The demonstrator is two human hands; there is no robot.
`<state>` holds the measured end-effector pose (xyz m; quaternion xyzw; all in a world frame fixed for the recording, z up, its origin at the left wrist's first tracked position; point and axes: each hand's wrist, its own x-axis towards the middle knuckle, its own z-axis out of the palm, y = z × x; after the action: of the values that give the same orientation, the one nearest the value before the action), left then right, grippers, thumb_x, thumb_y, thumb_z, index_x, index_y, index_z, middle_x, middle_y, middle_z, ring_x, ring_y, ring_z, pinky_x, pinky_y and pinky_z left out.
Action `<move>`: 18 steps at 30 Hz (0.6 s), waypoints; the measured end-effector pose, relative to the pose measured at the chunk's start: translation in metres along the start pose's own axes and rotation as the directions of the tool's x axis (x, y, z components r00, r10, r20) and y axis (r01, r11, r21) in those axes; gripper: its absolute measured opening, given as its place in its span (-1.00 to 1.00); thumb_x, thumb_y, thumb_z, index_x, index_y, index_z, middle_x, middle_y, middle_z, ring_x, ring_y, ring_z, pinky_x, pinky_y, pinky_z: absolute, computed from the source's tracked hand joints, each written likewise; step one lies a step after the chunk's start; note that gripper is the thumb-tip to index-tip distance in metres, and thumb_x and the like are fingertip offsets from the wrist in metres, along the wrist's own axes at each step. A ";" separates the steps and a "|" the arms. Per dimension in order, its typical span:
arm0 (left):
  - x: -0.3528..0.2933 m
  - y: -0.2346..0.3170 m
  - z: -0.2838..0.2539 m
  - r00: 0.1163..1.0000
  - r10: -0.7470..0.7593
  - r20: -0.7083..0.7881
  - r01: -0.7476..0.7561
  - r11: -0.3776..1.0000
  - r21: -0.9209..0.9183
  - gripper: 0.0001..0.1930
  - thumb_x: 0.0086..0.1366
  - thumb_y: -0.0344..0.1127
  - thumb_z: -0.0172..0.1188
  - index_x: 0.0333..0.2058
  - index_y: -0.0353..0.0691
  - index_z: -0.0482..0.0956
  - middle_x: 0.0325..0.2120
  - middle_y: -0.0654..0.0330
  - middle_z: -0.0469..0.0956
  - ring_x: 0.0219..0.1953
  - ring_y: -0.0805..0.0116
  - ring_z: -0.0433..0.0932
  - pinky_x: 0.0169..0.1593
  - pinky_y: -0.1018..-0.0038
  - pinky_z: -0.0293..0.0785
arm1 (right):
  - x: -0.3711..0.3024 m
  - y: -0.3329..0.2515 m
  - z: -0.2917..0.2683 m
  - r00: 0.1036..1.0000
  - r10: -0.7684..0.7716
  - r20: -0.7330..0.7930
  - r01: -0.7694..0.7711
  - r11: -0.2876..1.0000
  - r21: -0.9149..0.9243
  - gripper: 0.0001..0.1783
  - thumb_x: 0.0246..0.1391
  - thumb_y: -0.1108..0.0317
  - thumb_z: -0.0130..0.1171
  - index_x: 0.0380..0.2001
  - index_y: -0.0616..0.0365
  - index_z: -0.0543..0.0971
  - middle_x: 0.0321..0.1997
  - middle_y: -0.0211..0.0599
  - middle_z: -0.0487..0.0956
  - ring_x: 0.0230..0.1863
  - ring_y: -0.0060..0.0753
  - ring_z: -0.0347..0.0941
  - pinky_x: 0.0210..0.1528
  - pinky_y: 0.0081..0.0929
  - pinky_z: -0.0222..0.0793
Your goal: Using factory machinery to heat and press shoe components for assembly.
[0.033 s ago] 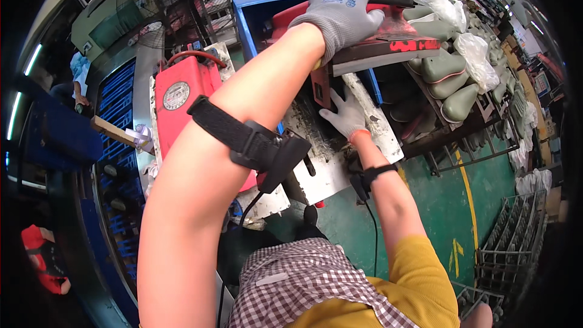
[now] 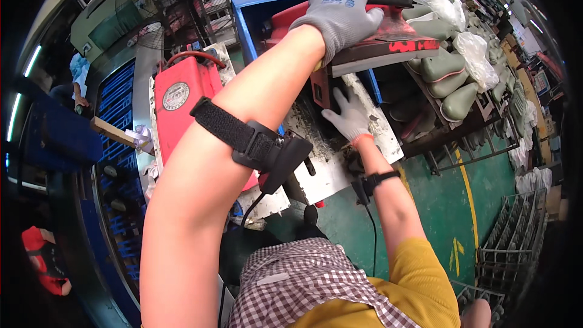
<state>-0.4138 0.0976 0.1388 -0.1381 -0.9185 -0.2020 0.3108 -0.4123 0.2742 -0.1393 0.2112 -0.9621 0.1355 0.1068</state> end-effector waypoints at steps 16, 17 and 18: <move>-0.222 0.020 0.133 0.985 0.167 0.049 -0.161 0.981 -0.107 -0.34 0.16 -0.30 0.26 0.28 -0.02 0.40 0.16 0.15 0.42 0.40 0.03 0.27 0.43 -0.22 -0.05 | -0.257 -0.009 -0.046 0.465 0.237 0.853 -0.462 -0.757 0.462 -0.62 0.42 -0.17 -0.03 -0.04 -0.15 0.45 -0.37 -0.32 0.61 -0.65 -0.47 0.37 -0.56 -0.50 0.30; -0.235 0.018 0.145 0.977 0.198 0.079 -0.193 0.979 -0.067 -0.33 0.13 -0.29 0.27 0.28 0.00 0.40 0.17 0.17 0.42 0.40 0.05 0.26 0.43 -0.21 -0.04 | -0.259 -0.006 -0.047 0.464 0.241 0.853 -0.459 -0.758 0.464 -0.62 0.42 -0.17 -0.03 -0.04 -0.15 0.45 -0.37 -0.32 0.61 -0.65 -0.47 0.37 -0.56 -0.50 0.30; -0.246 0.015 0.157 0.968 0.227 0.109 -0.225 0.974 -0.028 -0.31 0.11 -0.29 0.28 0.29 0.01 0.40 0.18 0.19 0.41 0.40 0.06 0.25 0.43 -0.21 -0.03 | -0.261 -0.002 -0.047 0.476 0.199 0.857 -0.434 -0.794 0.425 -0.62 0.41 -0.19 -0.02 -0.08 -0.15 0.46 -0.42 -0.38 0.57 -0.66 -0.51 0.31 -0.56 -0.50 0.27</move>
<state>-0.3001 0.1514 -0.1251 -0.2552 -0.9110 -0.1643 0.2791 -0.1723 0.3854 -0.1635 -0.3262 -0.3069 0.8508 -0.2748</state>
